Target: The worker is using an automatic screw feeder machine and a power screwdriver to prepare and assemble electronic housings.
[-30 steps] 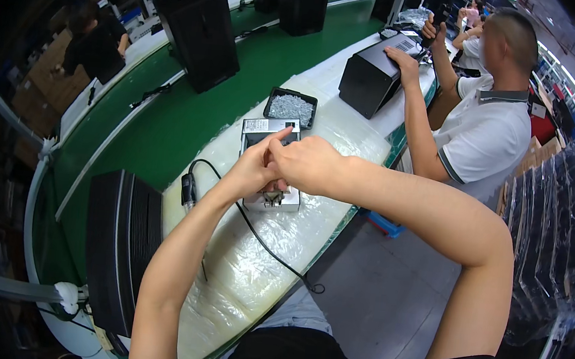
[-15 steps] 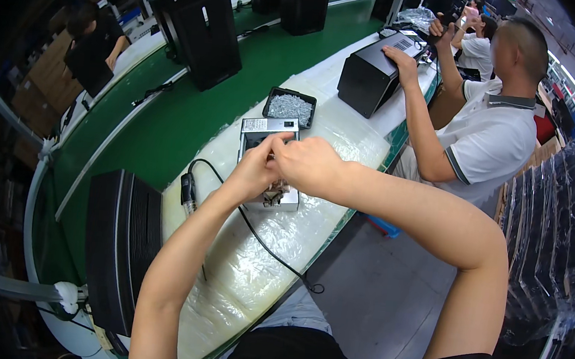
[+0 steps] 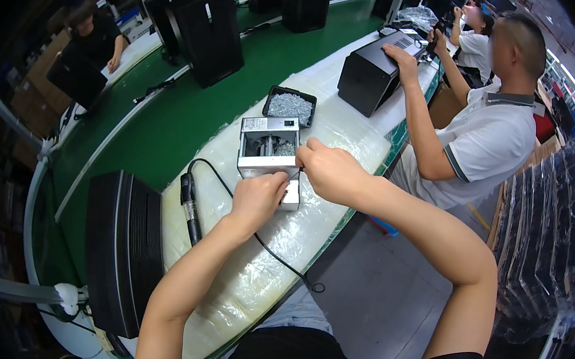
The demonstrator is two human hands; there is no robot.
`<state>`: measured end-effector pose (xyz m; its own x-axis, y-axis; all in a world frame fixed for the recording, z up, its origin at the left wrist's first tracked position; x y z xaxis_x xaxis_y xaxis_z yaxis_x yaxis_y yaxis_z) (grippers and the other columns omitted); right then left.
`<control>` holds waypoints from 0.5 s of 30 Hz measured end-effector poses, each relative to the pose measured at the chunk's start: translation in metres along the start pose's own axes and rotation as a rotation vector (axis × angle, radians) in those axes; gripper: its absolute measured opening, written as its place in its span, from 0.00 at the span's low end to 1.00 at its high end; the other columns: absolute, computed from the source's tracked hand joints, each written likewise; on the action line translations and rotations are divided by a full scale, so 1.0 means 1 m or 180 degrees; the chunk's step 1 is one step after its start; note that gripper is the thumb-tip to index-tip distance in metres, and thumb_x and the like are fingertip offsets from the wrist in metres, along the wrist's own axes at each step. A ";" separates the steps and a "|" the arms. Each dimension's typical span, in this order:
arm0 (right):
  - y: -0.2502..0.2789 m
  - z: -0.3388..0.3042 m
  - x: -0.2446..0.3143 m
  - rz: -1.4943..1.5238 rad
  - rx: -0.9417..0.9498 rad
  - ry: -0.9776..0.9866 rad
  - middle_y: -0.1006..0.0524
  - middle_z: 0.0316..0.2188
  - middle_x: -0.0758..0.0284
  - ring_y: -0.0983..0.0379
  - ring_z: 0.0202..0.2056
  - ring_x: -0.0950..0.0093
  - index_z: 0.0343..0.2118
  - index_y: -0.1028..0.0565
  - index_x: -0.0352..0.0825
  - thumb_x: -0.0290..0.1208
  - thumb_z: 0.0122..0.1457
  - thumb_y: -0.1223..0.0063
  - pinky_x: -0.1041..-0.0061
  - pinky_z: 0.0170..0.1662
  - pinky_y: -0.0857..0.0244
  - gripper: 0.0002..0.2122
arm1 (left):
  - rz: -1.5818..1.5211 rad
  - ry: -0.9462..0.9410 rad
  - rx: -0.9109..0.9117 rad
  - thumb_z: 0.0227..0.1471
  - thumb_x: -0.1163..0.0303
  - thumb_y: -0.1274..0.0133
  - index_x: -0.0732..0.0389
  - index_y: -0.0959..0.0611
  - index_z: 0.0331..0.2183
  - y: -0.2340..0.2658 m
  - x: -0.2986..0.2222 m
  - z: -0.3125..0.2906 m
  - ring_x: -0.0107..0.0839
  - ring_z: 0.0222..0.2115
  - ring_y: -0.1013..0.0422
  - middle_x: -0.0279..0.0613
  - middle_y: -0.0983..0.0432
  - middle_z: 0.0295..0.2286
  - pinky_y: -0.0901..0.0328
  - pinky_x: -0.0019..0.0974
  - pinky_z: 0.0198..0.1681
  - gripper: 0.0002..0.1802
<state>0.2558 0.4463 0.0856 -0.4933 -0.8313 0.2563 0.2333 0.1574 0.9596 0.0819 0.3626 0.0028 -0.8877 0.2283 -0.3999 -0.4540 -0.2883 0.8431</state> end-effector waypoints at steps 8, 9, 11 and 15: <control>-0.003 -0.012 -0.004 -0.0123 0.0018 -0.0511 0.28 0.39 0.56 0.25 0.35 0.54 0.39 0.28 0.32 0.28 0.61 0.44 0.61 0.39 0.30 0.08 | 0.0576 0.0142 0.0286 0.50 0.72 0.46 0.61 0.19 0.26 -0.017 -0.014 0.016 0.49 0.22 0.21 0.52 0.20 0.20 0.27 0.48 0.27 0.04; -0.004 -0.015 -0.007 0.0135 -0.0063 -0.0453 0.27 0.39 0.56 0.25 0.36 0.54 0.40 0.29 0.32 0.28 0.61 0.44 0.61 0.40 0.30 0.08 | 0.0655 0.0179 0.0314 0.48 0.73 0.46 0.61 0.19 0.26 -0.019 -0.016 0.016 0.49 0.22 0.21 0.52 0.20 0.20 0.27 0.48 0.27 0.03; -0.005 -0.026 -0.012 0.0639 -0.0209 -0.0348 0.27 0.40 0.55 0.25 0.38 0.54 0.41 0.29 0.32 0.26 0.60 0.44 0.61 0.41 0.30 0.09 | 0.0773 0.0160 0.0282 0.45 0.75 0.45 0.62 0.19 0.25 -0.022 -0.021 0.016 0.46 0.23 0.20 0.51 0.20 0.20 0.26 0.44 0.28 0.02; -0.022 -0.042 -0.022 0.1084 -0.0618 -0.0203 0.28 0.38 0.57 0.26 0.41 0.57 0.43 0.29 0.32 0.23 0.59 0.44 0.64 0.43 0.32 0.10 | 0.0843 0.0090 0.0312 0.44 0.76 0.44 0.63 0.19 0.26 -0.028 -0.026 0.017 0.43 0.22 0.20 0.50 0.19 0.20 0.26 0.42 0.28 0.02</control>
<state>0.2967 0.4393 0.0538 -0.4099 -0.7132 0.5687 0.5437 0.3096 0.7801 0.1184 0.3808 -0.0040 -0.9768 0.1306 -0.1698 -0.1975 -0.2429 0.9497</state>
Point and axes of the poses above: each hand's wrist, its own z-axis towards the middle knuckle, its own y-axis out of the back of the hand, x = y × z, the point moved 1 cm from there along z, towards the middle knuckle
